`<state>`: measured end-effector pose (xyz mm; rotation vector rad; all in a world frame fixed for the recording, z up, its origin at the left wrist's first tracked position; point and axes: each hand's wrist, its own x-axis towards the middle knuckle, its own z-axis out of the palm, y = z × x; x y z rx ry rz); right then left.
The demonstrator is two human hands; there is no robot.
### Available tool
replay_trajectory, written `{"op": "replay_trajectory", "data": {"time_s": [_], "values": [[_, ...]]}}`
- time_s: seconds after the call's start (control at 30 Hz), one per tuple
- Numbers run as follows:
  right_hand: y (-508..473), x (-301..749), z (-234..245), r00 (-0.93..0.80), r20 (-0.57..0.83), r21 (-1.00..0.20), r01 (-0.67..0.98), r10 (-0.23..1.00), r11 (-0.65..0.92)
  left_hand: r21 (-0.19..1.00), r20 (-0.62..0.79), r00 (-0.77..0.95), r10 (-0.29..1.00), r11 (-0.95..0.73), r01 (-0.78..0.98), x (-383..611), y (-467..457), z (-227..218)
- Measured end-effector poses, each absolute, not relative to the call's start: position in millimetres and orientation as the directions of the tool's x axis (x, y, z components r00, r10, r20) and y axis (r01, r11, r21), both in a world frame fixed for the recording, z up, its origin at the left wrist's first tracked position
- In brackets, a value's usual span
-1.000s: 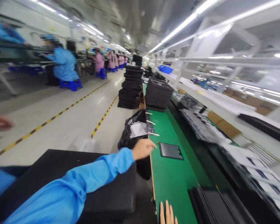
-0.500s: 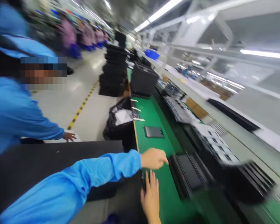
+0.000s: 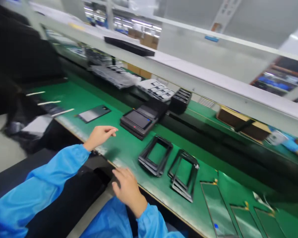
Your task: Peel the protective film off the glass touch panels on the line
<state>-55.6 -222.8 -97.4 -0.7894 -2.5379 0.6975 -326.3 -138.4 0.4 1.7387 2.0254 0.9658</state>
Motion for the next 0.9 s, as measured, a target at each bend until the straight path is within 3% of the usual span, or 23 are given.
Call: {"op": "replay_trajectory", "data": {"time_s": [0.13, 0.3, 0.43, 0.6, 0.8, 0.9], "values": [[-240.5, 19.5, -88.1, -0.622, 0.333, -0.584, 0.454, 0.709, 0.673, 0.613, 0.203, 0.028, 0.979, -0.15, 0.775, -246.8, -101.7, -5.0], [-250.3, 125.2, -96.0, -0.279, 0.445, -0.576, 0.638, 0.851, 0.51, 0.529, 0.198, 0.214, 0.957, -0.288, 0.799, -150.2, -50.9, -2.4], [-253.7, 208.1, -108.2, -0.018, 0.494, -0.546, 0.772, 0.869, 0.326, 0.49, 0.144, 0.316, 0.938, -0.345, 0.8, -83.9, -21.3, 3.0], [-238.0, 303.7, -122.7, 0.275, 0.47, -0.487, 0.873, 0.839, -0.013, 0.493, -0.029, 0.427, 0.904, -0.359, 0.793, 2.2, 4.4, -12.3], [-254.1, 315.5, -139.8, 0.207, 0.278, -0.35, 0.931, 0.938, -0.101, 0.564, -0.214, 0.399, 0.892, -0.22, 0.796, 56.4, 32.4, -34.0], [-286.5, 301.9, -144.8, 0.178, 0.268, -0.291, 0.952, 0.947, -0.096, 0.65, -0.262, 0.38, 0.887, -0.129, 0.749, 52.6, 35.8, -33.9]]}}
